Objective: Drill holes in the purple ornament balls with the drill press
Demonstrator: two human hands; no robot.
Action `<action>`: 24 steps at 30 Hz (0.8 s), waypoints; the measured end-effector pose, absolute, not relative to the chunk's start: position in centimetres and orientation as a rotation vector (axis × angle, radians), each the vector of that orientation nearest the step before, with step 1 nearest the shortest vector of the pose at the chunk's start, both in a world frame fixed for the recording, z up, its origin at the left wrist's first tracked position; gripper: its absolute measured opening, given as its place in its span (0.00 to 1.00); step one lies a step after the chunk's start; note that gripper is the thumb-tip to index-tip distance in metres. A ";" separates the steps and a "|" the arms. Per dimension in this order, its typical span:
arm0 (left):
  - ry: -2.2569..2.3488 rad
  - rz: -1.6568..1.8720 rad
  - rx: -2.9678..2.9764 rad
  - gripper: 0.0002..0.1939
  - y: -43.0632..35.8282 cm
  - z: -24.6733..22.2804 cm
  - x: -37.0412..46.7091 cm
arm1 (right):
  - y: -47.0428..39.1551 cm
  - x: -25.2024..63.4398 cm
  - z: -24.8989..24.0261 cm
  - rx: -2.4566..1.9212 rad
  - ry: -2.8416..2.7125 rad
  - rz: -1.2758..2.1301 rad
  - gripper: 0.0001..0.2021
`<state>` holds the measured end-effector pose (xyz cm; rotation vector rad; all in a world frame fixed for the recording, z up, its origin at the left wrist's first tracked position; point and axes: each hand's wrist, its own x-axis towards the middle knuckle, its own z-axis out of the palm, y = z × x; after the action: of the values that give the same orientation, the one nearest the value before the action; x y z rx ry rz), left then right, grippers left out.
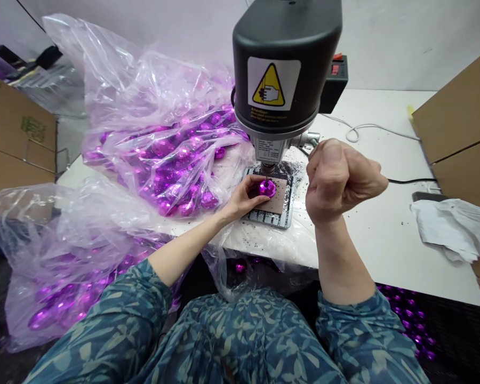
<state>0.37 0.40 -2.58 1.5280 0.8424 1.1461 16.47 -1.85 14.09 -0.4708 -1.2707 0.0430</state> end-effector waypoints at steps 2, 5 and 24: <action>0.849 1.151 1.513 0.38 0.4 -2.6 0.4 | -1.6 16.5 13.8 -0.407 -1.272 0.033 0.28; 0.850 1.163 1.503 0.38 0.4 -2.8 0.4 | -1.2 16.5 13.2 -0.311 -1.276 -0.028 0.26; 0.866 1.188 1.486 0.37 0.4 -2.3 0.8 | -0.7 16.9 13.1 -0.198 -1.337 -0.057 0.24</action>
<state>0.83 0.43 -2.31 1.4865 0.8656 1.1881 16.92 -0.66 13.09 -0.1983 -1.3370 -0.0572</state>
